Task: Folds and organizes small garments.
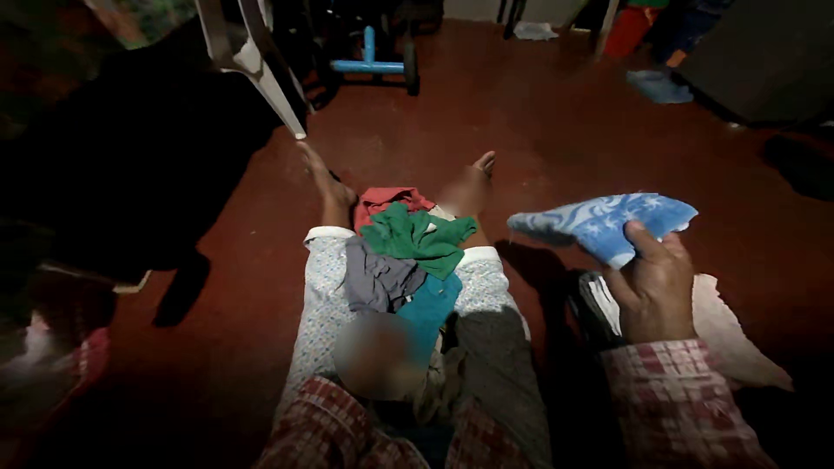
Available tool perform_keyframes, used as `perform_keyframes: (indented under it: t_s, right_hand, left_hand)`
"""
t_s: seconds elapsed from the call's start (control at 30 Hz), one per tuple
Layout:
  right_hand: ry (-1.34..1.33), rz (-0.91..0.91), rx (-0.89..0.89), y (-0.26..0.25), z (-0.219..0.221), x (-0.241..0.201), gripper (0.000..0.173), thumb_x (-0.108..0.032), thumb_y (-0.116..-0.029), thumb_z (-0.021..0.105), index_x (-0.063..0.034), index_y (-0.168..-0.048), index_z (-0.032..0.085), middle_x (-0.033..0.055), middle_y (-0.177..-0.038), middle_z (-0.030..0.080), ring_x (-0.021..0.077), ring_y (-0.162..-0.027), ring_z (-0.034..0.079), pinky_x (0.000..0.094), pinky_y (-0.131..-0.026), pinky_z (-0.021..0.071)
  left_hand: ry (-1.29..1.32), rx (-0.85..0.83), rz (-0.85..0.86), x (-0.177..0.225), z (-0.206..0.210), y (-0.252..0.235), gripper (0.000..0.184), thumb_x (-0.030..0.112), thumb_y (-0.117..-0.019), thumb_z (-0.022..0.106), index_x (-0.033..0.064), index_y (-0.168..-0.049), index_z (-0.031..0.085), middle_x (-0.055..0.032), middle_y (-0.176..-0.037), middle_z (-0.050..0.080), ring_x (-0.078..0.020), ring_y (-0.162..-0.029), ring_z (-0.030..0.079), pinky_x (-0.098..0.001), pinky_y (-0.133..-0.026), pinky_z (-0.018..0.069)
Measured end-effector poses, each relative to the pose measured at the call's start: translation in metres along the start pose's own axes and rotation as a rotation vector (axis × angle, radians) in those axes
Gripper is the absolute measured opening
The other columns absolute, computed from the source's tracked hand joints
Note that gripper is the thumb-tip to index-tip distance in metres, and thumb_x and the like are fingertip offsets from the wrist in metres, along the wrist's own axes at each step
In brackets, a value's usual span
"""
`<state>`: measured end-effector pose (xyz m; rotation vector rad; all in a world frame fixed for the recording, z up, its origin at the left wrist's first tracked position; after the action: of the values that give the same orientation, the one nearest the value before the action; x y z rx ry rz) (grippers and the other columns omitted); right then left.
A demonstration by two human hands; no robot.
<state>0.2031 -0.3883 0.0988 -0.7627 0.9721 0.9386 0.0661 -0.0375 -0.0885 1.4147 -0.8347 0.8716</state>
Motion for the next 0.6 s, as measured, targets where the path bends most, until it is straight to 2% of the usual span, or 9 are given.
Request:
perform_keyframes:
  t_s: [0.1, 0.17, 0.23, 0.27, 0.33, 0.4, 0.5, 0.57, 0.6]
  right_hand:
    - [-0.013, 0.007, 0.085, -0.021, -0.017, 0.042, 0.031, -0.007, -0.1066, 0.045, -0.0051, -0.138, 0.041, 0.0053, -0.115, 0.062, 0.014, -0.101, 0.068, 0.0352, -0.09, 0.0592]
    - [0.029, 0.172, 0.107, -0.017, -0.047, 0.089, 0.038, -0.011, -0.1089, 0.042, -0.0024, -0.145, 0.033, 0.01, -0.118, 0.059, 0.0154, -0.099, 0.066, 0.0349, -0.085, 0.0597]
    - [0.122, 0.465, 0.127, 0.015, -0.082, 0.137, 0.036, -0.019, -0.1098, 0.04, 0.0026, -0.139, 0.04, 0.0156, -0.108, 0.063, 0.021, -0.084, 0.07, 0.0387, -0.073, 0.0621]
    - [0.17, 0.613, 0.129, 0.038, -0.096, 0.155, 0.037, -0.021, -0.109, 0.04, 0.0044, -0.135, 0.045, 0.0163, -0.105, 0.064, 0.0212, -0.083, 0.069, 0.038, -0.073, 0.0607]
    - [0.271, 0.777, 0.164, 0.083, -0.113, 0.174, 0.032, -0.019, -0.1077, 0.042, 0.0041, -0.127, 0.052, 0.0116, -0.097, 0.063, 0.0146, -0.076, 0.063, 0.0303, -0.068, 0.0557]
    - [0.339, 0.776, 0.183, 0.118, -0.123, 0.179, 0.025, -0.014, -0.1063, 0.045, 0.0027, -0.12, 0.056, 0.0066, -0.092, 0.063, 0.007, -0.071, 0.06, 0.0223, -0.063, 0.0531]
    - [0.436, 0.68, 0.108, 0.14, -0.123, 0.17, 0.03, -0.011, -0.1079, 0.044, 0.0062, -0.13, 0.055, 0.0087, -0.105, 0.066, 0.0058, -0.083, 0.062, 0.0221, -0.076, 0.0529]
    - [0.5, 0.559, 0.093, 0.14, -0.112, 0.16, 0.025, -0.011, -0.1067, 0.047, 0.0052, -0.124, 0.057, 0.0046, -0.093, 0.066, 0.0038, -0.072, 0.061, 0.0214, -0.067, 0.0537]
    - [0.549, 0.48, 0.049, 0.139, -0.103, 0.151, 0.025, -0.01, -0.106, 0.048, 0.006, -0.123, 0.057, 0.0057, -0.093, 0.065, 0.0051, -0.072, 0.062, 0.0234, -0.068, 0.0549]
  left_hand:
    - [0.002, -0.001, 0.006, -0.002, 0.001, -0.001, 0.019, 0.009, -0.1056, 0.052, 0.0009, -0.121, 0.058, -0.0053, -0.084, 0.069, -0.0097, -0.058, 0.063, -0.0229, -0.055, 0.0549]
    - [0.0, -0.01, 0.002, -0.001, 0.001, -0.001, 0.018, 0.009, -0.1058, 0.052, 0.0008, -0.121, 0.058, -0.0051, -0.085, 0.069, -0.01, -0.059, 0.064, -0.0232, -0.056, 0.0554]
    - [-0.003, -0.017, 0.005, -0.002, 0.0, -0.001, 0.019, 0.009, -0.1056, 0.052, 0.0005, -0.121, 0.059, -0.0054, -0.085, 0.069, -0.0104, -0.06, 0.065, -0.0237, -0.056, 0.0559]
    - [-0.005, -0.02, 0.011, -0.001, -0.001, -0.001, 0.019, 0.009, -0.1055, 0.052, 0.0007, -0.121, 0.058, -0.0052, -0.085, 0.069, -0.0103, -0.06, 0.065, -0.0236, -0.056, 0.0562]
    - [0.002, -0.027, 0.023, -0.002, -0.002, 0.0, 0.019, 0.009, -0.1053, 0.052, 0.0011, -0.121, 0.058, -0.0047, -0.085, 0.069, -0.0098, -0.06, 0.065, -0.0235, -0.057, 0.0565]
    - [0.003, -0.031, 0.025, -0.003, -0.001, 0.0, 0.019, 0.01, -0.1053, 0.053, 0.001, -0.122, 0.058, -0.005, -0.086, 0.069, -0.0098, -0.061, 0.065, -0.0236, -0.057, 0.0565]
    - [-0.021, -0.037, 0.028, -0.002, 0.0, 0.001, 0.021, 0.01, -0.1054, 0.053, 0.0004, -0.124, 0.057, -0.0053, -0.088, 0.068, -0.0097, -0.062, 0.064, -0.0244, -0.058, 0.0556]
    - [-0.019, -0.039, 0.026, -0.001, 0.0, 0.001, 0.02, 0.011, -0.1054, 0.053, 0.0009, -0.123, 0.057, -0.0046, -0.087, 0.068, -0.0095, -0.062, 0.064, -0.0241, -0.058, 0.0559]
    - [-0.012, -0.037, 0.025, -0.001, 0.0, 0.002, 0.02, 0.011, -0.1055, 0.053, 0.001, -0.122, 0.057, -0.0044, -0.086, 0.068, -0.0096, -0.062, 0.064, -0.0242, -0.058, 0.0559]
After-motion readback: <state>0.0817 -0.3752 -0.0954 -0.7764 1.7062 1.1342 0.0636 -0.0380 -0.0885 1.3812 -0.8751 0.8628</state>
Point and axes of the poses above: each hand's wrist, its own y-axis away from the middle knuckle, its own z-axis out of the palm, x = y × z, the point moved 4 cm from there along -y, towards the middle knuckle
